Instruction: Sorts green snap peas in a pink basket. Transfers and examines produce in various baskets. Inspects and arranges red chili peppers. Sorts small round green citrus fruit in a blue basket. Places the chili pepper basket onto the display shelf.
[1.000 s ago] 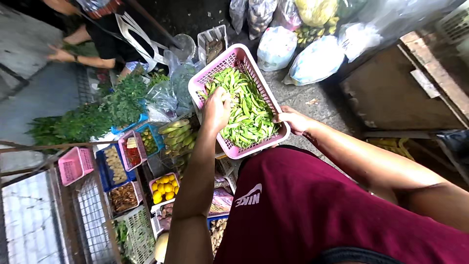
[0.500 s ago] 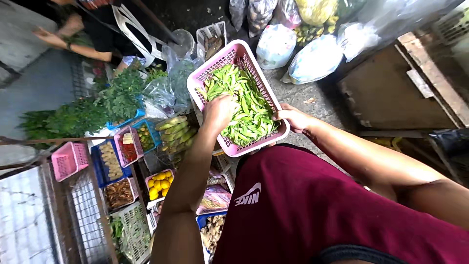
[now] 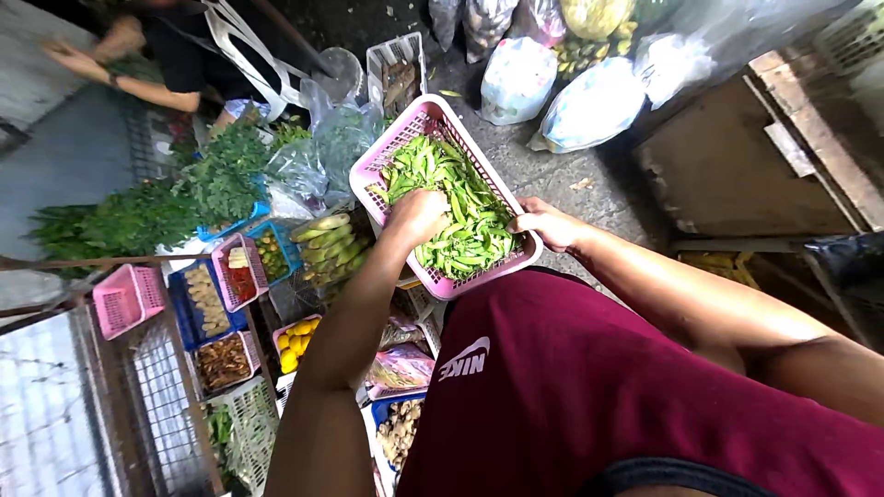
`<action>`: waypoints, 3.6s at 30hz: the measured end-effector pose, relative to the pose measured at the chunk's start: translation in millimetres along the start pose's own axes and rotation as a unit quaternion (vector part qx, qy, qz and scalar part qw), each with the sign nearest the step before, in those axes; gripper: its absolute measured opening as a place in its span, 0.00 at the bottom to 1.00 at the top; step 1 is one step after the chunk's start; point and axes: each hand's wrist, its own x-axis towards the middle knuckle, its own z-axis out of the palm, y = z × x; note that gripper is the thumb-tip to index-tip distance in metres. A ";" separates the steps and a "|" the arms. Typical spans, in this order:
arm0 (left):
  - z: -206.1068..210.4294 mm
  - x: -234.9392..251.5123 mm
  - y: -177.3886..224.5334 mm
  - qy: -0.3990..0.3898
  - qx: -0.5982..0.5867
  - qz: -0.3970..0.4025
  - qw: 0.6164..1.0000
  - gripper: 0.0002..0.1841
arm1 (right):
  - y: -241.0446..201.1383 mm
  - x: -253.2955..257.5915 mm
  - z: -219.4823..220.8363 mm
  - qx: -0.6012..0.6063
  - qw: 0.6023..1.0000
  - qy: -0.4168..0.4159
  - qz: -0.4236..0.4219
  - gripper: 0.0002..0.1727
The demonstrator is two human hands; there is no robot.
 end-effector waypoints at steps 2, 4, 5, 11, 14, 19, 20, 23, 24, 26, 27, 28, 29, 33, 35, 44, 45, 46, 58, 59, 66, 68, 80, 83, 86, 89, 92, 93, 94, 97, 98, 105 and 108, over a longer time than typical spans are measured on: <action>-8.4 -11.5 -7.2 0.056 -0.076 -0.006 0.996 0.10 | -0.8 1.4 -2.8 0.004 1.000 0.004 0.003 0.27; -19.4 -31.8 -14.8 0.147 -0.189 -0.010 0.971 0.09 | -0.1 2.9 -8.3 0.021 1.000 0.011 0.005 0.27; -20.3 -40.9 -18.7 0.197 -0.248 -0.003 0.948 0.08 | 1.3 2.8 -11.9 0.030 0.999 0.013 0.005 0.28; -6.8 -77.6 -35.2 0.425 -0.478 0.018 0.768 0.06 | -0.2 0.4 -25.1 0.025 0.999 0.032 -0.009 0.22; 21.5 -79.1 -49.3 0.510 -0.536 -0.060 0.670 0.06 | -6.0 -4.5 -28.0 0.021 0.998 0.052 -0.009 0.22; 76.5 -66.8 -71.2 0.376 -0.395 -0.272 0.793 0.19 | -8.5 -10.3 -34.5 0.019 0.996 0.084 0.008 0.21; 82.3 -61.7 -74.3 0.307 -0.355 -0.286 0.836 0.23 | -8.1 -10.3 -35.2 0.021 0.996 0.086 0.011 0.22; 70.2 -52.8 -64.7 0.253 -0.274 -0.284 0.883 0.24 | -5.5 -9.1 -36.2 0.022 0.996 0.087 0.015 0.22; 59.3 -53.0 -54.1 0.296 -0.244 -0.257 0.887 0.20 | -4.6 -8.3 -35.8 0.020 0.996 0.084 0.012 0.22; 40.8 -53.4 -31.5 0.366 -0.196 -0.174 0.893 0.11 | -1.2 -7.6 -32.5 0.017 0.997 0.081 0.001 0.21; 32.9 -50.8 -23.6 0.377 -0.174 -0.143 0.899 0.08 | 0.4 -5.7 -31.8 0.018 0.997 0.076 -0.006 0.20; 27.0 -47.7 -18.8 0.373 -0.157 -0.124 0.906 0.07 | 1.1 -4.5 -30.4 0.018 0.997 0.072 -0.010 0.20; 24.3 -44.8 -17.4 0.369 -0.148 -0.111 0.911 0.07 | 2.1 -4.0 -29.0 0.018 0.997 0.068 -0.011 0.20; 18.8 -36.6 -19.6 0.345 -0.152 -0.065 0.924 0.06 | 0.5 -2.8 -24.6 0.018 0.998 0.067 -0.005 0.22; 21.1 -28.7 -13.8 0.268 -0.077 -0.063 0.958 0.09 | -0.3 -4.6 -21.3 0.022 0.998 0.067 -0.004 0.21; 15.3 7.5 -2.5 0.067 0.071 -0.082 0.992 0.11 | 8.0 -0.1 -16.3 0.007 0.997 0.074 0.010 0.25; 9.9 3.0 -4.3 0.062 0.059 -0.074 0.994 0.11 | 11.1 0.9 -19.2 0.008 0.998 0.069 0.011 0.25; 5.4 -2.6 -8.1 0.066 0.035 -0.062 0.995 0.11 | 12.3 1.1 -20.9 0.012 0.998 0.064 0.010 0.24; 7.1 -5.3 7.0 0.118 -0.153 -0.057 0.979 0.29 | 8.9 4.3 -12.7 0.071 0.996 0.043 0.019 0.25; 6.4 -4.7 7.4 0.123 -0.164 -0.053 0.977 0.30 | 6.3 4.1 -13.8 0.070 0.997 0.040 0.019 0.25; 4.5 9.5 6.5 0.107 -0.195 -0.075 0.972 0.16 | 5.3 -1.6 -12.9 0.069 0.996 0.059 0.011 0.23; 0.6 5.3 10.2 0.100 -0.193 -0.089 0.972 0.18 | 2.4 0.3 -15.8 0.061 0.997 0.040 0.010 0.24; -18.3 -31.2 1.9 0.205 -0.352 -0.071 0.911 0.07 | 7.9 1.1 -23.2 0.091 0.996 0.009 0.000 0.24; -27.3 -48.8 -7.3 0.257 -0.422 -0.026 0.869 0.06 | 9.3 0.6 -26.5 0.095 0.996 0.003 0.001 0.22; -29.1 -64.6 -18.7 0.311 -0.467 -0.002 0.828 0.07 | 9.6 -1.2 -29.1 0.081 0.997 0.013 0.001 0.21; -16.1 -79.0 -38.0 0.393 -0.477 -0.015 0.786 0.08 | 7.0 -3.7 -32.8 0.065 0.997 0.035 0.007 0.20; 21.7 -70.2 -59.3 0.440 -0.461 -0.124 0.761 0.09 | 10.2 -3.9 -40.1 0.070 0.996 0.049 0.006 0.21; 36.4 -62.9 -65.5 0.417 -0.434 -0.175 0.779 0.10 | 11.7 -3.2 -42.5 0.071 0.996 0.053 0.006 0.22; 48.7 -56.5 -71.2 0.363 -0.391 -0.222 0.816 0.14 | 12.5 -2.6 -44.2 0.068 0.996 0.056 0.006 0.22; 65.0 -45.6 -76.5 0.183 -0.278 -0.289 0.898 0.32 | 11.5 -1.2 -43.4 0.052 0.997 0.065 0.000 0.19; 61.4 -45.1 -71.4 0.189 -0.264 -0.294 0.899 0.31 | 8.2 -1.5 -41.3 0.044 0.997 0.068 0.000 0.18; 20.8 -16.1 6.5 0.241 -0.166 -0.038 0.955 0.13 | 3.3 -0.2 -33.2 0.031 0.998 0.056 0.003 0.20; 15.1 14.3 23.4 0.134 -0.071 -0.130 0.980 0.28 | -3.3 -2.0 -21.7 0.033 0.998 0.062 0.007 0.22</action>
